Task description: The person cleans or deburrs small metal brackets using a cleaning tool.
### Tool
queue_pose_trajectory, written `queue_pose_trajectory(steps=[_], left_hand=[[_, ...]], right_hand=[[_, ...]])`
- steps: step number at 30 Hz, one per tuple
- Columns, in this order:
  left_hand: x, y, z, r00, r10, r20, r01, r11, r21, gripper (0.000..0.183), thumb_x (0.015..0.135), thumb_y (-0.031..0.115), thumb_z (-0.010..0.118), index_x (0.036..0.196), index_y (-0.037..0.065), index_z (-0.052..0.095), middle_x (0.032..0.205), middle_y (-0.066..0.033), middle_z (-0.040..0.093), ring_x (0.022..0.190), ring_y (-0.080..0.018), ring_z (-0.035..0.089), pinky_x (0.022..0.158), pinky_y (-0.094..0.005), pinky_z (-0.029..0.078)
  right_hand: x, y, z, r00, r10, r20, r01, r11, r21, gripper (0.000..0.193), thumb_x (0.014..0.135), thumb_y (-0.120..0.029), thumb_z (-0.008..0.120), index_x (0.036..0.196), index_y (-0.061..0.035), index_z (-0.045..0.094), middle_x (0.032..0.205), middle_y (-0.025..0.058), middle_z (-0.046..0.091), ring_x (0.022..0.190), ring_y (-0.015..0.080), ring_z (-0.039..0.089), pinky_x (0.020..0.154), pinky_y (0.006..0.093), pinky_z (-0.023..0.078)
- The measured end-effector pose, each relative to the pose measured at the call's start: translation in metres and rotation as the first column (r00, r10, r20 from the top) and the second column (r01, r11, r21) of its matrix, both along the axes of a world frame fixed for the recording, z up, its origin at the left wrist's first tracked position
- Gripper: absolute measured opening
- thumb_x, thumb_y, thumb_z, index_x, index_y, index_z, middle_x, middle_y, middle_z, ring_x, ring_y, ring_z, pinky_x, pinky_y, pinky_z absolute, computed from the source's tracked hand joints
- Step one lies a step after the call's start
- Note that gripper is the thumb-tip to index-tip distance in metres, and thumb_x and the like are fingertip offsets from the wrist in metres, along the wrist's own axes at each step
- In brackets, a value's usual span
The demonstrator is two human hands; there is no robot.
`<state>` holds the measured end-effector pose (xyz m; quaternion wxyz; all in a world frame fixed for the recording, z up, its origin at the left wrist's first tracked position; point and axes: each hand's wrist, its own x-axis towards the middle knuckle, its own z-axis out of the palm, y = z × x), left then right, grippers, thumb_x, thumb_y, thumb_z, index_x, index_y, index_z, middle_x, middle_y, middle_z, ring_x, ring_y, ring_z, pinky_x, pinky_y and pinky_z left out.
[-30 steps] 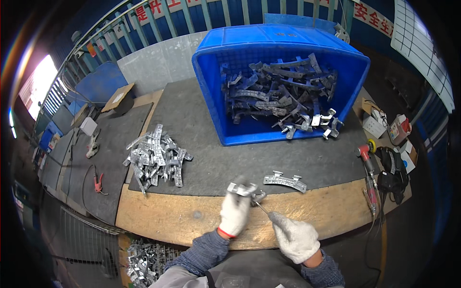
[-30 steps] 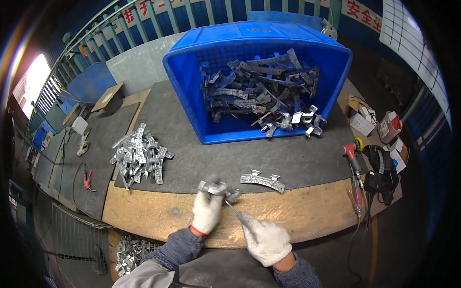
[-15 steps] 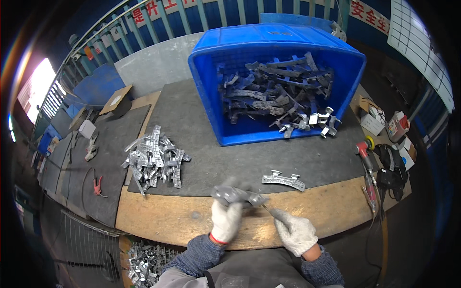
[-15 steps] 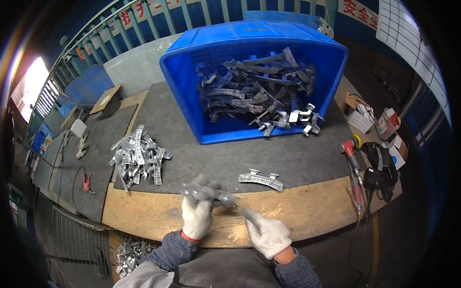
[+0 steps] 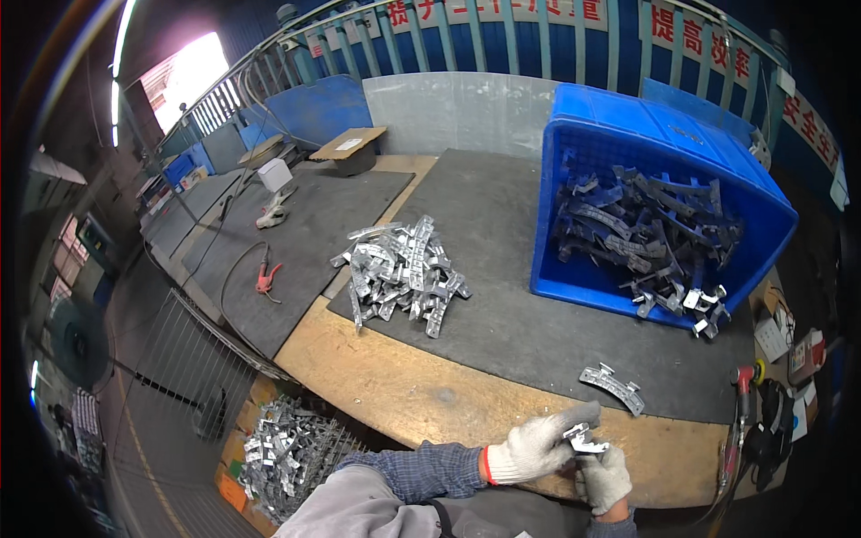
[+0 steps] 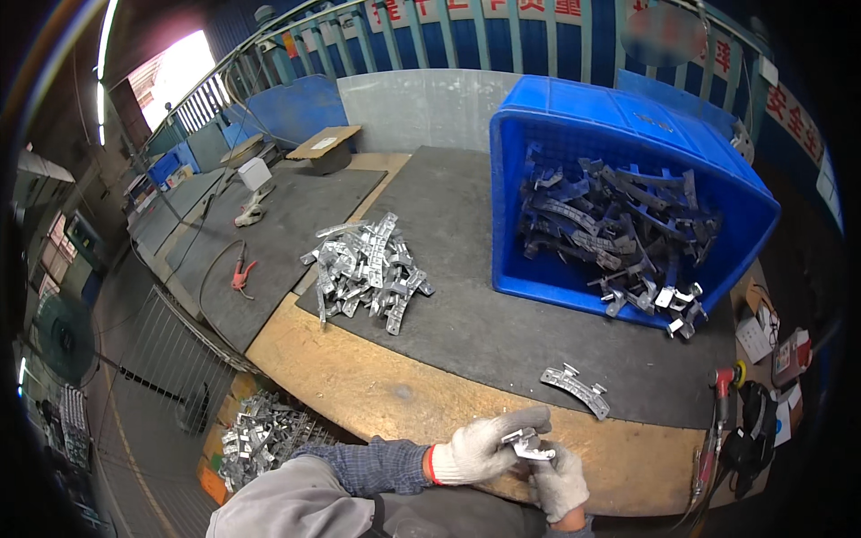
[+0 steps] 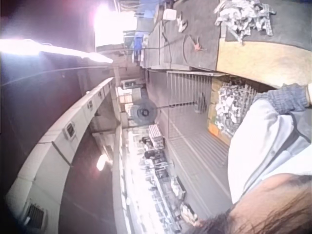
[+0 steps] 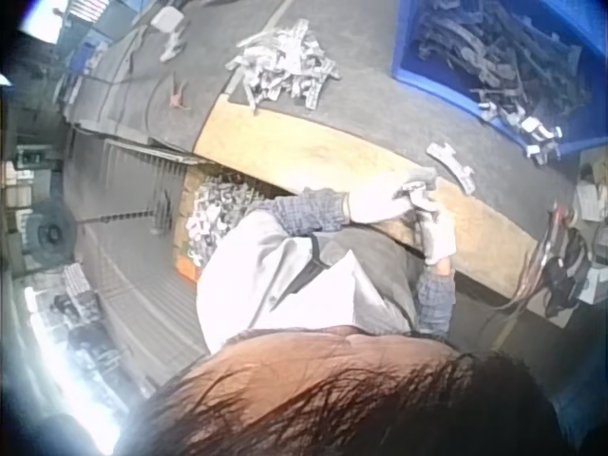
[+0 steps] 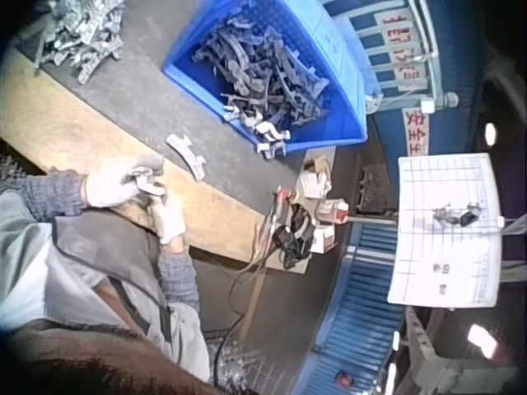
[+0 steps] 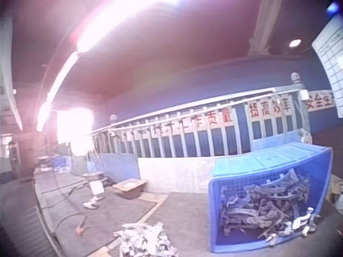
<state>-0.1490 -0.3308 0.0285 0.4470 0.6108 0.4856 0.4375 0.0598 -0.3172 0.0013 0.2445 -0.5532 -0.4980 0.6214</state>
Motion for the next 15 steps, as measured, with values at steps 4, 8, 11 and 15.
queue_pose_trajectory(steps=[4, 8, 11, 15], left_hand=[[-0.005, 0.000, -0.020, 0.964, 0.103, -0.247, 0.010, 0.908, 0.418, 0.055, 0.099, 0.011, 0.077, 0.150, 0.003, 0.060, 0.127, -0.0158, 0.076, 0.122, -0.0319, 0.075, 0.106, -0.0416, 0.060], [-0.036, 0.005, -0.039, 0.867, 0.312, -0.389, -0.025, 0.806, 0.592, 0.063, 0.090, 0.016, 0.084, 0.148, 0.002, 0.063, 0.114, -0.0164, 0.073, 0.111, -0.0332, 0.072, 0.099, -0.0464, 0.059], [-0.102, 0.032, -0.048, 0.756, 0.495, -0.429, -0.242, 0.820, 0.519, 0.045, 0.092, 0.001, 0.069, 0.137, 0.000, 0.067, 0.104, -0.0228, 0.076, 0.096, -0.0403, 0.075, 0.083, -0.0490, 0.061], [-0.191, 0.055, 0.022, 0.553, 0.792, -0.259, -0.742, 0.609, 0.281, 0.052, 0.103, 0.015, 0.063, 0.152, -0.002, 0.053, 0.115, -0.0172, 0.075, 0.104, -0.0282, 0.076, 0.095, -0.0430, 0.063]], right_hand=[[-0.008, 0.003, -0.003, 0.976, 0.095, 0.196, -0.155, 0.934, 0.322, 0.023, 0.096, -0.021, 0.076, 0.103, 0.0009, 0.076, 0.083, 0.0118, 0.075, 0.072, 0.0199, 0.072, 0.062, 0.0388, 0.056], [-0.010, 0.007, 0.020, 0.912, 0.262, 0.315, -0.320, 0.936, 0.149, 0.036, 0.101, -0.034, 0.074, 0.120, -0.0042, 0.079, 0.089, 0.0192, 0.075, 0.078, 0.0265, 0.072, 0.072, 0.0428, 0.055], [0.020, 0.001, -0.021, 0.885, 0.223, 0.409, -0.388, 0.838, 0.383, 0.044, 0.107, -0.044, 0.067, 0.129, -0.0075, 0.080, 0.099, 0.0237, 0.079, 0.088, 0.0341, 0.075, 0.081, 0.0464, 0.057], [0.030, 0.004, -0.025, 0.911, 0.154, 0.382, -0.289, 0.899, 0.328, 0.043, 0.106, -0.042, 0.069, 0.128, -0.0066, 0.080, 0.097, 0.0225, 0.078, 0.087, 0.0363, 0.074, 0.081, 0.0466, 0.057]])
